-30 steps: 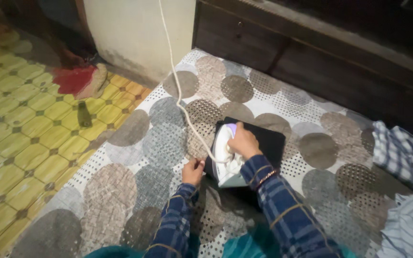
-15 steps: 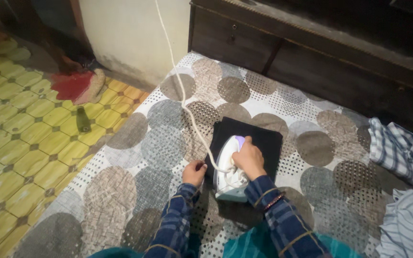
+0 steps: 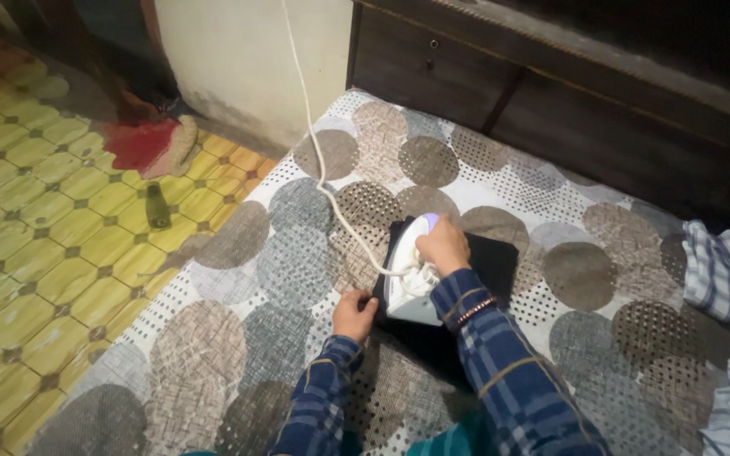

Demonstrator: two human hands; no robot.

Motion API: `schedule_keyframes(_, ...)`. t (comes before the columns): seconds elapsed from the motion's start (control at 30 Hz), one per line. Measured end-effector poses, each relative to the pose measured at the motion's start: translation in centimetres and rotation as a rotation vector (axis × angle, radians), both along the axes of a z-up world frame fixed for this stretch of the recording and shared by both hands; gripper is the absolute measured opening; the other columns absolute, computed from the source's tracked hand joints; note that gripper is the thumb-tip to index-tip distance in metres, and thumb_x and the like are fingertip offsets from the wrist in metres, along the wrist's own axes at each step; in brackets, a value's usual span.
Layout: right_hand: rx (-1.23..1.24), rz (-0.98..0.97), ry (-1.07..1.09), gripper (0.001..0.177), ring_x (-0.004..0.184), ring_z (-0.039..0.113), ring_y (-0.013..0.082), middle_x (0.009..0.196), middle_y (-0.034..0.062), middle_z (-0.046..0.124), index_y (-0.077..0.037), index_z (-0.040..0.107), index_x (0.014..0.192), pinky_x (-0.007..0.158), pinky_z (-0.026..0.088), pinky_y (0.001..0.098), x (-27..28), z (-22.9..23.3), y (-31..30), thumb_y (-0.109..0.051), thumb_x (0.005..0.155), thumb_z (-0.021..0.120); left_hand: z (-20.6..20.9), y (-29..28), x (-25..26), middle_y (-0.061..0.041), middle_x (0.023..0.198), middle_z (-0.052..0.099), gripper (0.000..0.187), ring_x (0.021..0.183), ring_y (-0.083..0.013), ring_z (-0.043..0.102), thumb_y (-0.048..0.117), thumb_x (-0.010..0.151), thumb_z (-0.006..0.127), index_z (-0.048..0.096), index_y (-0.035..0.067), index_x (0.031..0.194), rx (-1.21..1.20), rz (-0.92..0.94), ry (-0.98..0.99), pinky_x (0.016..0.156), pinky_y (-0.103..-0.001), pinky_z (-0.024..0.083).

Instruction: The person irons a pair of black trousers on a bed, then folds them and places them aside. The person then picks up a striped shirt and begins to unfold and smooth it out on the bed.

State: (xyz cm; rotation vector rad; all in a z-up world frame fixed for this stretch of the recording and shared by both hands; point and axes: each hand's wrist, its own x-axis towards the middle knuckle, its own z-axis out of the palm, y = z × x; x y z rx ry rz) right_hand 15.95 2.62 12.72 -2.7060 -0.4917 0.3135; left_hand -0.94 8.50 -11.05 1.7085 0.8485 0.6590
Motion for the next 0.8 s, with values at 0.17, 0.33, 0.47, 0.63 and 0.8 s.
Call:
schedule_keyframes(0.17, 0.001, -0.002, 0.001, 0.074, 0.123, 0.062, 0.0456, 0.127, 0.0291, 0.066, -0.003, 0.046, 0.146, 0.103, 0.050, 0.0501, 0.5, -0.3, 0.6, -0.020, 0.077, 0.067, -0.7, 0.4, 0.2, -0.014, 0.096, 0.073, 0.029, 0.089, -0.0269, 0.073, 0.027, 0.085, 0.075, 0.075, 0.003, 0.102, 0.050, 0.007, -0.041, 0.082, -0.037, 0.057)
schedule_keyframes(0.33, -0.013, 0.003, 0.005, 0.074, 0.120, 0.063, 0.0444, 0.126, 0.0280, 0.066, -0.003, 0.045, 0.144, 0.101, 0.051, 0.0512, -0.2, -0.3, -0.9, -0.020, 0.076, 0.069, -0.2, 0.3, 0.1, -0.014, 0.093, 0.074, 0.027, 0.087, -0.0263, 0.073, 0.026, 0.085, 0.076, 0.075, 0.003, 0.101, -0.008, -0.009, 0.030, 0.081, -0.037, 0.057)
schedule_keyframes(0.47, -0.007, -0.014, 0.000, 0.066, 0.119, 0.063, 0.0454, 0.123, 0.0285, 0.067, -0.005, 0.047, 0.140, 0.100, 0.051, 0.0530, -2.2, 0.2, -3.3, -0.021, 0.079, 0.066, -0.9, 0.8, 0.2, -0.013, 0.090, 0.076, 0.026, 0.084, -0.0244, 0.074, 0.025, 0.086, 0.076, 0.075, 0.004, 0.101, -0.066, -0.050, -0.032, 0.080, -0.036, 0.058)
schedule_keyframes(0.63, -0.044, -0.039, 0.006, 0.062, 0.117, 0.066, 0.0456, 0.121, 0.0289, 0.068, -0.003, 0.047, 0.136, 0.099, 0.053, 0.0525, -5.8, 0.5, -6.4, -0.020, 0.079, 0.065, -1.2, 1.1, 0.6, -0.011, 0.091, 0.077, 0.027, 0.085, -0.0211, 0.074, 0.026, 0.086, 0.077, 0.075, 0.004, 0.101, -0.072, -0.057, -0.047, 0.080, -0.034, 0.058)
schedule_keyframes(0.8, -0.060, -0.063, 0.026, 0.063, 0.117, 0.065, 0.0458, 0.120, 0.0288, 0.068, -0.004, 0.047, 0.136, 0.099, 0.052, 0.0523, -8.4, 1.1, -8.3, -0.022, 0.079, 0.066, -1.6, 1.3, 0.5, -0.011, 0.091, 0.078, 0.028, 0.085, -0.0211, 0.075, 0.025, 0.085, 0.077, 0.075, 0.004, 0.102, -0.110, -0.092, -0.064, 0.081, -0.034, 0.058)
